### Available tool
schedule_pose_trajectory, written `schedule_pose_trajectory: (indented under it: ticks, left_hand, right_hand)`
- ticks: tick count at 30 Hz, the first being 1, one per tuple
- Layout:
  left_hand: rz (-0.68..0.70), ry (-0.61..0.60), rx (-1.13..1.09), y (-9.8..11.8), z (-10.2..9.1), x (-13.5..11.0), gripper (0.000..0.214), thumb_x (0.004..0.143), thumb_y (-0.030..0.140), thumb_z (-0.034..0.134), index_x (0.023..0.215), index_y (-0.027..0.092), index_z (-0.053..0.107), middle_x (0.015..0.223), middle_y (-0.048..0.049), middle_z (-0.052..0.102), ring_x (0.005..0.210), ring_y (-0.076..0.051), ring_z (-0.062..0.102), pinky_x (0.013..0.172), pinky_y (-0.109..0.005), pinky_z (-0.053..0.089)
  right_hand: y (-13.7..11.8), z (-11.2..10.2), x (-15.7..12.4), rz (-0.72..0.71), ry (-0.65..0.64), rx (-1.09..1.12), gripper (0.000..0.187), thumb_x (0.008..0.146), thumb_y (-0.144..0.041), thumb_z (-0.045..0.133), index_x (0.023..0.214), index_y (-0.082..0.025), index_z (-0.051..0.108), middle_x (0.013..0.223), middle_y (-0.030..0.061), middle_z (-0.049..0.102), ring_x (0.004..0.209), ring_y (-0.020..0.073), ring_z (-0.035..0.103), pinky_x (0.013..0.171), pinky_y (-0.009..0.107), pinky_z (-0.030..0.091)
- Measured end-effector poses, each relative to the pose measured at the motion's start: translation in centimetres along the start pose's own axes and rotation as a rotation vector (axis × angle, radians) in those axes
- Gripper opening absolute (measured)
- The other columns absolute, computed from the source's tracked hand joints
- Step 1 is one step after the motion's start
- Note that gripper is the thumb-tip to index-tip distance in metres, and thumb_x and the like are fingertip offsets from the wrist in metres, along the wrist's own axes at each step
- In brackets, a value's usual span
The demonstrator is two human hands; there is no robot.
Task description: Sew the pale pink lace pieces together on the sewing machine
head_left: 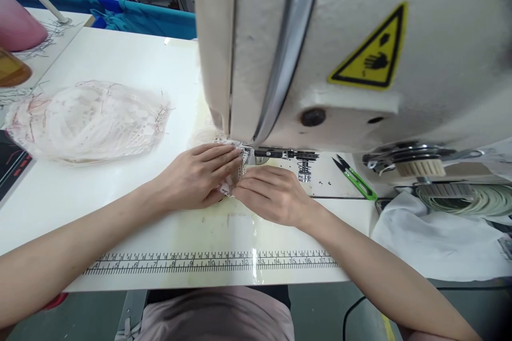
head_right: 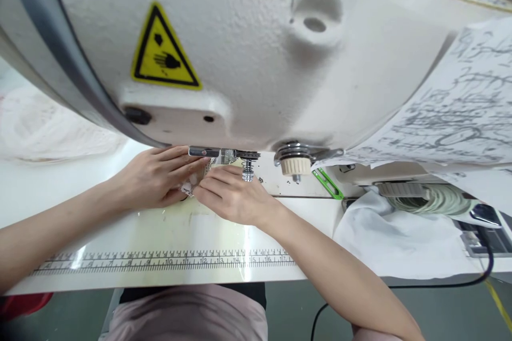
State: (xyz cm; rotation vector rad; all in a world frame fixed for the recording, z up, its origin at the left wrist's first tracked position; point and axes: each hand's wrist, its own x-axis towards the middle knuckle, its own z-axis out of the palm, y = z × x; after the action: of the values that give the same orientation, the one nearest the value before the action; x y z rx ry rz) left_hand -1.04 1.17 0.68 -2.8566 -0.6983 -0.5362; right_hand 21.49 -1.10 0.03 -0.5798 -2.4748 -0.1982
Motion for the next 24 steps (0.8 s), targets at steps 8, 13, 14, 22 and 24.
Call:
schedule_pose_trajectory:
  ticks: [8,13,14,22,24]
  left_hand:
    - [-0.017,-0.011,0.015,0.2,0.1,0.2,0.045,0.089,0.026,0.046,0.125,0.005,0.061,0.125,-0.0158,0.067,0.120,-0.028,0.061,0.101,-0.041,0.052]
    - [-0.034,-0.010,0.038,0.3,0.0,0.3,0.044,0.089,0.028,0.046,0.124,0.006,0.062,0.124,-0.0161,0.067,0.119,-0.028,0.062,0.099,-0.040,0.053]
    - [-0.040,-0.013,0.041,0.3,0.0,0.3,0.045,0.089,0.028,0.046,0.125,0.007,0.061,0.124,-0.0159,0.067,0.119,-0.028,0.062,0.098,-0.041,0.053]
    - [-0.050,-0.032,0.065,0.3,0.1,0.2,0.047,0.090,0.035,0.049,0.127,0.009,0.060,0.124,-0.0157,0.067,0.119,-0.030,0.061,0.098,-0.043,0.052]
    - [-0.044,-0.030,0.072,0.3,0.1,0.3,0.048,0.090,0.036,0.049,0.126,0.007,0.061,0.126,-0.0164,0.066,0.119,-0.031,0.061,0.097,-0.044,0.052]
  right_hand:
    - [0.4,-0.1,-0.4,0.019,-0.042,-0.028,0.016,0.089,-0.009,0.055,0.088,-0.021,0.065,0.082,-0.0028,0.070,0.086,0.0113,0.062,0.071,0.024,0.051]
    - [0.4,0.0,-0.9,0.100,-0.105,-0.013,0.018,0.091,-0.012,0.053,0.091,-0.023,0.066,0.085,-0.0002,0.070,0.086,0.0133,0.062,0.073,0.026,0.052]
    - [0.4,0.0,-1.0,0.106,-0.110,-0.016,0.018,0.091,-0.012,0.053,0.091,-0.024,0.066,0.085,-0.0001,0.070,0.086,0.0134,0.062,0.074,0.027,0.052]
    - [0.9,-0.3,-0.9,0.171,-0.093,0.052,0.014,0.090,-0.013,0.055,0.089,-0.022,0.065,0.085,0.0011,0.068,0.083,0.0135,0.059,0.076,0.028,0.050]
    - [1.1,-0.3,-1.0,0.166,-0.101,0.045,0.014,0.091,-0.014,0.054,0.088,-0.022,0.065,0.085,0.0009,0.067,0.082,0.0132,0.058,0.077,0.029,0.049]
